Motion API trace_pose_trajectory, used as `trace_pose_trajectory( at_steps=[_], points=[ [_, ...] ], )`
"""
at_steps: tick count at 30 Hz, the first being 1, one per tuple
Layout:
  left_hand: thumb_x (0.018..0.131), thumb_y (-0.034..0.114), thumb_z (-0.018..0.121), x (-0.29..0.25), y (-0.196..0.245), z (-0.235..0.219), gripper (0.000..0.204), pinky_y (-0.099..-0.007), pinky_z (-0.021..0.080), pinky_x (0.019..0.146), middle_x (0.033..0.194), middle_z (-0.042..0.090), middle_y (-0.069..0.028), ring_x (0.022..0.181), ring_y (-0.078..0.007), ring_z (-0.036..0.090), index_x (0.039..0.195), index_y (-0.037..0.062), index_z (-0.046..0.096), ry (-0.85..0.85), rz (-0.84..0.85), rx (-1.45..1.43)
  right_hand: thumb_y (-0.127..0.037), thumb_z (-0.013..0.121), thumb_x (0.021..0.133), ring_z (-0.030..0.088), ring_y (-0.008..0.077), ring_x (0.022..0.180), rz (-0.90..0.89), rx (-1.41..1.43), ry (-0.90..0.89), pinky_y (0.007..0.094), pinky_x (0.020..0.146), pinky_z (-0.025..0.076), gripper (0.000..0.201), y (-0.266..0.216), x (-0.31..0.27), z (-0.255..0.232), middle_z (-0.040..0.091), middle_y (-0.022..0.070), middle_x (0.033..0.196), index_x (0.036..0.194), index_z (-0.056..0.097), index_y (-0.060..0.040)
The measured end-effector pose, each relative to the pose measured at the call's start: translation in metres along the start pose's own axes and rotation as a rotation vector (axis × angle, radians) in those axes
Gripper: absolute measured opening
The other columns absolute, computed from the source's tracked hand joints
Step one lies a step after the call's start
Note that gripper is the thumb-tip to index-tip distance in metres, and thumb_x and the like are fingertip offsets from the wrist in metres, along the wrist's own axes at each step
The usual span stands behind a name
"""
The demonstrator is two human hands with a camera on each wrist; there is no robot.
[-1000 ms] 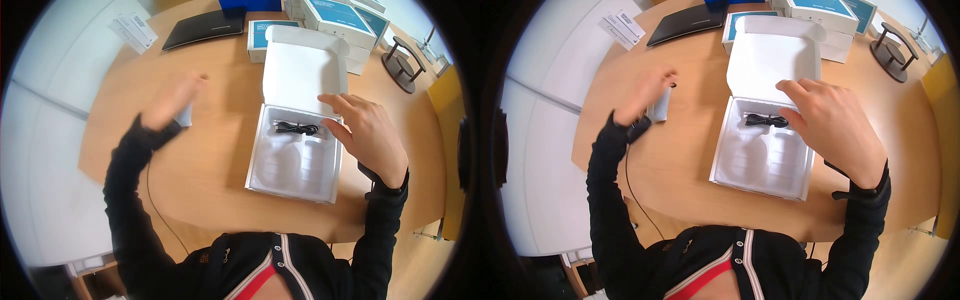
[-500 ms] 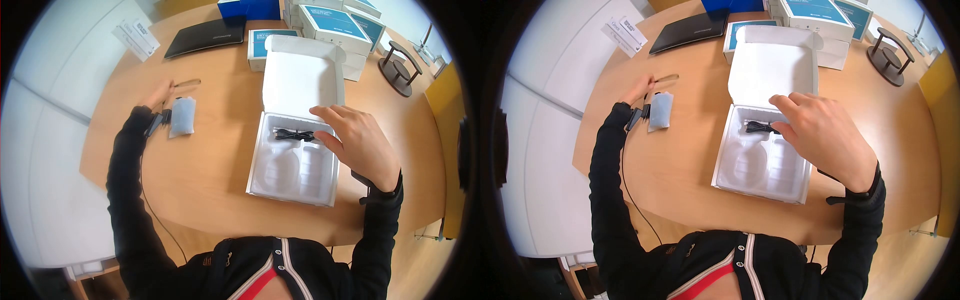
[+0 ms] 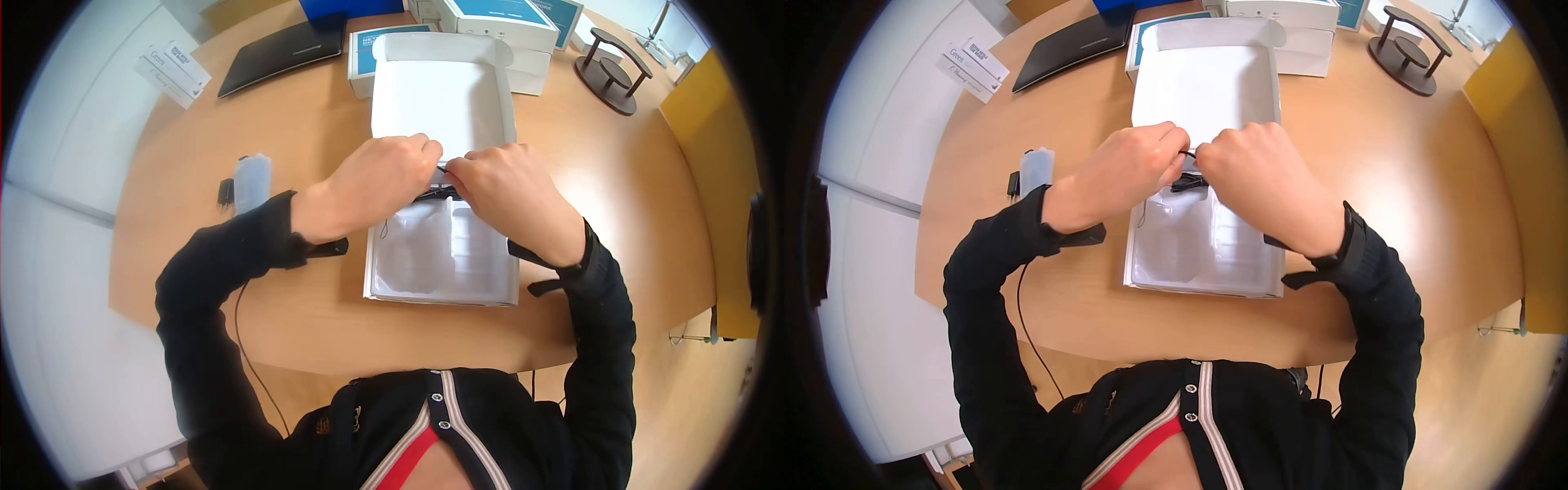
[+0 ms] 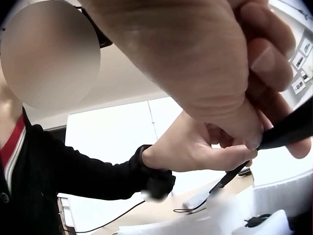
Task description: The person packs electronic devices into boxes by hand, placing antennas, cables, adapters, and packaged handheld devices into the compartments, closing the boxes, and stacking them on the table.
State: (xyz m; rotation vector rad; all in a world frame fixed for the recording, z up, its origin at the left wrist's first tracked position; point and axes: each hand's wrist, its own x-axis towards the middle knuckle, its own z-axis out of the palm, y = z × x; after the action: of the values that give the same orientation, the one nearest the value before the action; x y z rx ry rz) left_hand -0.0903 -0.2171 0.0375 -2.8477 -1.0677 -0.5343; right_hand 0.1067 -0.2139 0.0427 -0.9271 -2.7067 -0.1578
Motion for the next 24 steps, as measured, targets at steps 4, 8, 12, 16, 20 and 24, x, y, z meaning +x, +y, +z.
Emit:
trace_pose_trajectory(
  at_steps=[4,8,12,16,20,24],
  points=[
    [0.079,0.004,0.056,-0.003,-0.014,0.020,0.006,-0.0370,0.047,0.058,0.076,0.057,-0.0136,0.066,-0.0309,0.058,0.083,0.0004,0.052,-0.045,-0.104,-0.027,-0.005,0.060,0.074,0.061,0.0297,0.056,0.016,0.036,-0.076,0.0359,0.051,0.047,0.007,0.013,-0.001,0.013,0.059,0.0144,0.060,0.070,0.060,-0.0001],
    [0.080,0.005,0.055,-0.002,-0.015,0.027,0.007,-0.0365,0.047,0.059,0.078,0.059,-0.0142,0.066,-0.0308,0.058,0.084,0.0002,0.053,0.057,-0.099,-0.020,-0.013,0.062,0.080,0.060,0.0323,0.058,0.097,0.134,-0.033,0.0381,0.055,0.047,0.014,0.011,0.000,0.010,0.059,0.0163,0.062,0.074,0.060,-0.0003],
    [0.080,0.005,0.055,0.005,-0.011,0.029,0.006,-0.0367,0.047,0.059,0.078,0.059,-0.0140,0.067,-0.0305,0.058,0.083,0.0004,0.052,0.055,-0.128,-0.004,-0.013,0.062,0.081,0.060,0.0311,0.057,0.110,0.161,-0.027,0.0377,0.053,0.047,0.020,0.010,0.001,0.008,0.060,0.0162,0.063,0.067,0.060,0.0011],
    [0.080,0.005,0.055,0.006,-0.007,0.033,0.006,-0.0361,0.048,0.058,0.075,0.057,-0.0125,0.066,-0.0282,0.058,0.082,0.0006,0.051,0.028,-0.159,0.021,-0.010,0.061,0.079,0.061,0.0305,0.059,0.076,0.122,-0.134,0.0377,0.053,0.048,0.015,0.018,0.001,0.019,0.061,0.0154,0.065,0.068,0.061,0.0001],
    [0.078,0.004,0.057,-0.008,-0.013,0.037,0.006,-0.0352,0.048,0.058,0.072,0.054,-0.0096,0.069,-0.0261,0.057,0.081,0.0017,0.051,-0.054,-0.051,0.178,-0.004,0.059,0.074,0.063,0.0294,0.063,0.038,0.058,-0.136,0.0352,0.057,0.051,0.008,0.016,0.002,0.025,0.062,0.0154,0.067,0.068,0.063,-0.0008],
    [0.075,0.006,0.059,-0.020,-0.018,0.041,0.009,-0.0344,0.048,0.060,0.073,0.053,-0.0089,0.071,-0.0246,0.055,0.079,0.0020,0.052,-0.113,-0.025,0.257,-0.002,0.058,0.073,0.064,0.0288,0.065,0.033,0.020,-0.179,0.0338,0.059,0.052,0.008,0.014,-0.002,0.025,0.062,0.0155,0.068,0.068,0.064,-0.0002]
  ],
)
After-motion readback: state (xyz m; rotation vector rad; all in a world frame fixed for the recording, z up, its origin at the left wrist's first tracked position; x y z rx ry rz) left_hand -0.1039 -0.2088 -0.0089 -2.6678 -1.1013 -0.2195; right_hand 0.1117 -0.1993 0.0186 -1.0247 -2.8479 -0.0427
